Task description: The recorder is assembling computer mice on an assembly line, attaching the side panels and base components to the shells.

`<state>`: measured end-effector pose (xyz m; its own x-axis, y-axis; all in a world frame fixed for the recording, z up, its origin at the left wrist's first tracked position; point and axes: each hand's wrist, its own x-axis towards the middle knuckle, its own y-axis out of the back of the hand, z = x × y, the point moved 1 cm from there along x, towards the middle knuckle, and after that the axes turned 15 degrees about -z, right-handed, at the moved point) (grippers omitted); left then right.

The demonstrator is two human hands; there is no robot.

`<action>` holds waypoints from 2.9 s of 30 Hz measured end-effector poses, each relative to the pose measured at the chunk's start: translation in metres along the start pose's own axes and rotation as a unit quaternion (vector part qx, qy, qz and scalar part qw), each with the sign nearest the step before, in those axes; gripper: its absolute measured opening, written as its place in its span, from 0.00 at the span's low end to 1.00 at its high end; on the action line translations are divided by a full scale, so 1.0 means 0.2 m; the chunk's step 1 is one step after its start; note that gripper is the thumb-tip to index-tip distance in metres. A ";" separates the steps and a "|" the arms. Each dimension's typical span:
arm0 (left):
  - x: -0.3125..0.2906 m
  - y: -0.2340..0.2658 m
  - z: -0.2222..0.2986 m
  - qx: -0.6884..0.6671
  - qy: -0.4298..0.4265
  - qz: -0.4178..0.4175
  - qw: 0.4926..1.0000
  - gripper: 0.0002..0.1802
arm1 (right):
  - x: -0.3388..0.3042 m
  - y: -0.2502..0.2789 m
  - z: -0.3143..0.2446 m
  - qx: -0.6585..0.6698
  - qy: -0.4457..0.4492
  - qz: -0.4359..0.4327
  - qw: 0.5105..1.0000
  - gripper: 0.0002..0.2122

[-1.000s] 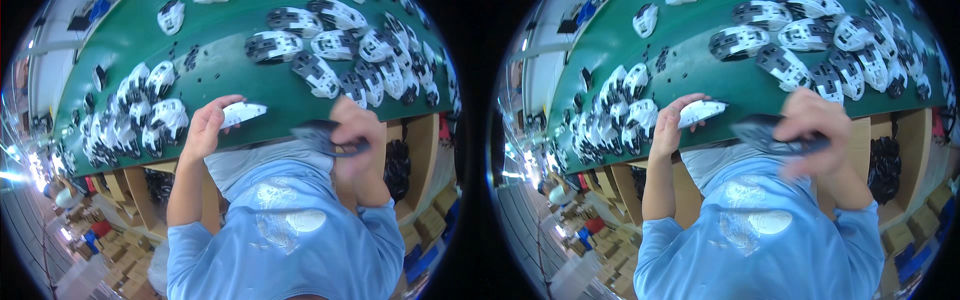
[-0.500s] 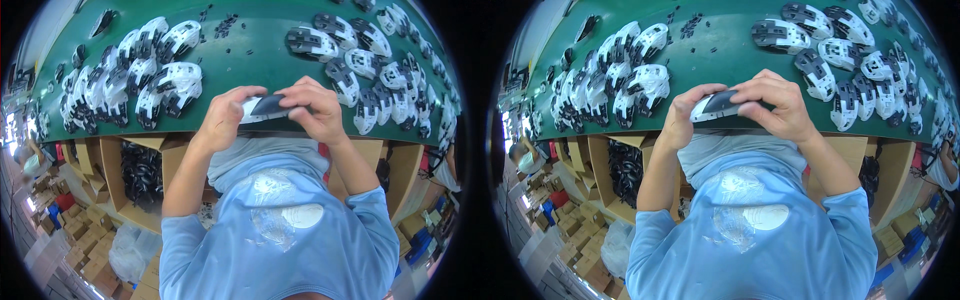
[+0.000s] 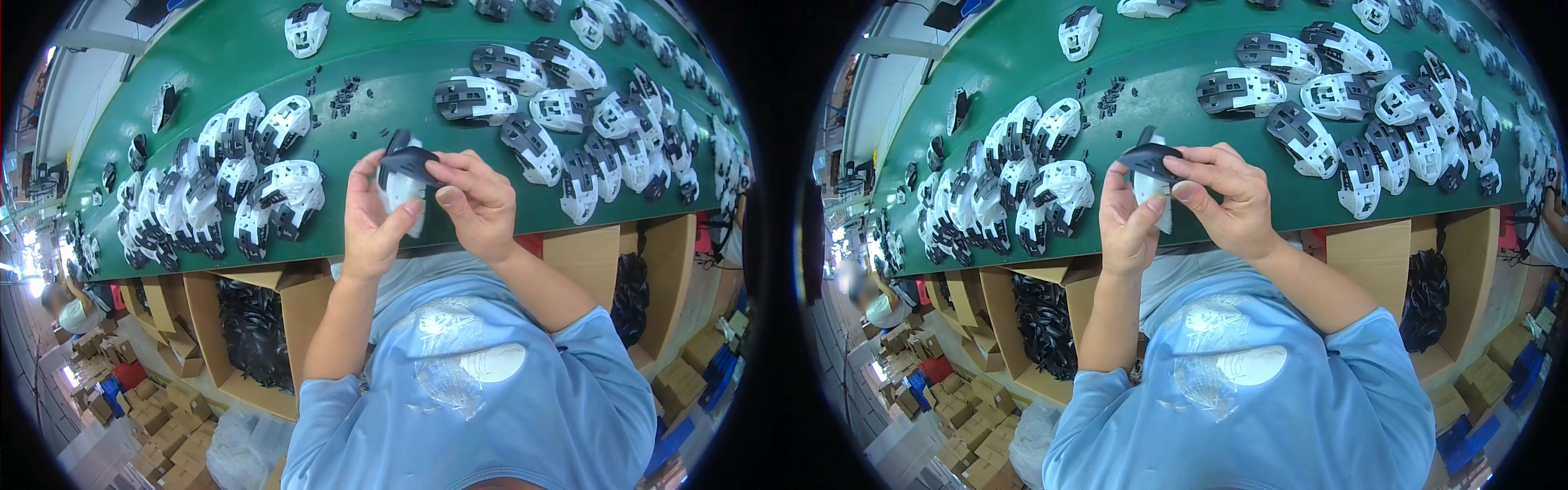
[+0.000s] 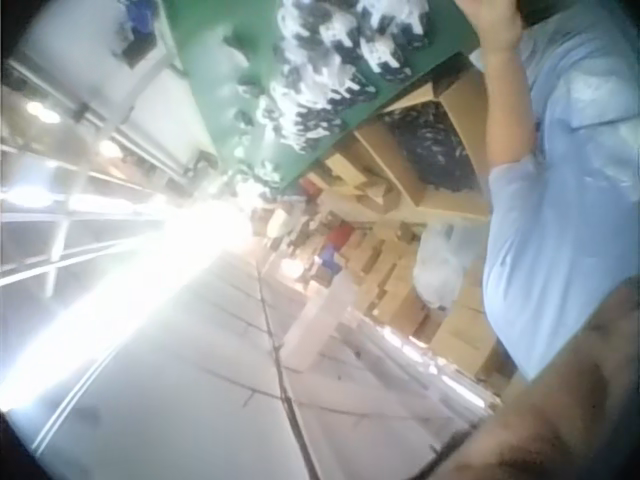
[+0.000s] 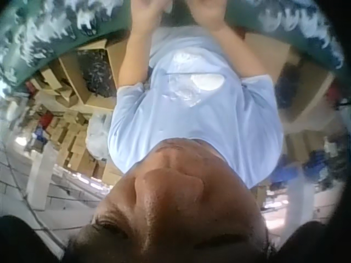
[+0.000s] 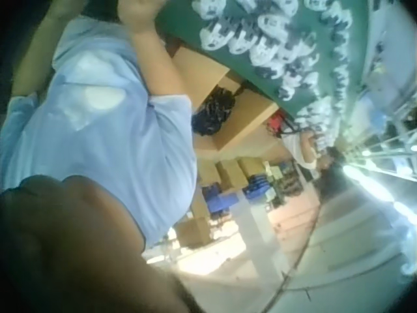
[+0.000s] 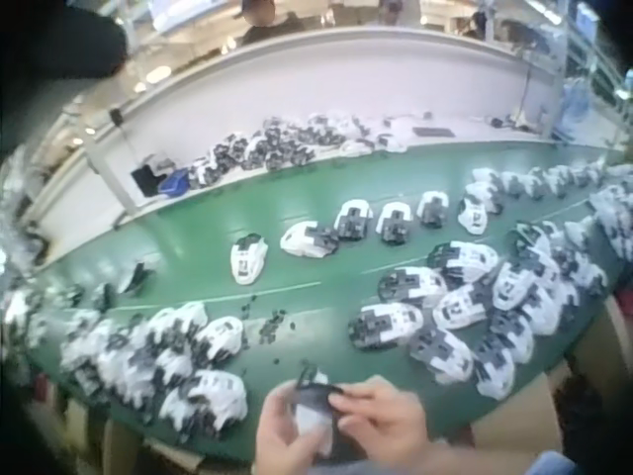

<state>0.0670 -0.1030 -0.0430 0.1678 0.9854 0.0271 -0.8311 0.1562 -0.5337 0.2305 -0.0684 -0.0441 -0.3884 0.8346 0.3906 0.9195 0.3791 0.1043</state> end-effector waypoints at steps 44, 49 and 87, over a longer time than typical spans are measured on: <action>-0.06 -0.02 0.03 0.040 -0.109 0.043 0.992 0.47 | 0.09 0.11 -0.14 -0.006 -0.023 0.035 0.999 0.06; -0.08 -0.01 0.02 -0.206 -0.094 0.014 0.974 0.34 | 0.10 0.11 -0.12 -0.082 0.017 0.003 0.996 0.05; -0.17 -0.05 0.07 0.048 -0.085 0.009 0.995 0.33 | 0.06 0.03 -0.07 -0.084 0.092 -0.021 0.992 0.12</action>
<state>0.0631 -0.1365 -0.0272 0.0664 0.9840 0.1651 -0.8816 0.1353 -0.4522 0.2320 -0.0621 -0.0266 -0.4229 0.7263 0.5420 0.9060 0.3272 0.2685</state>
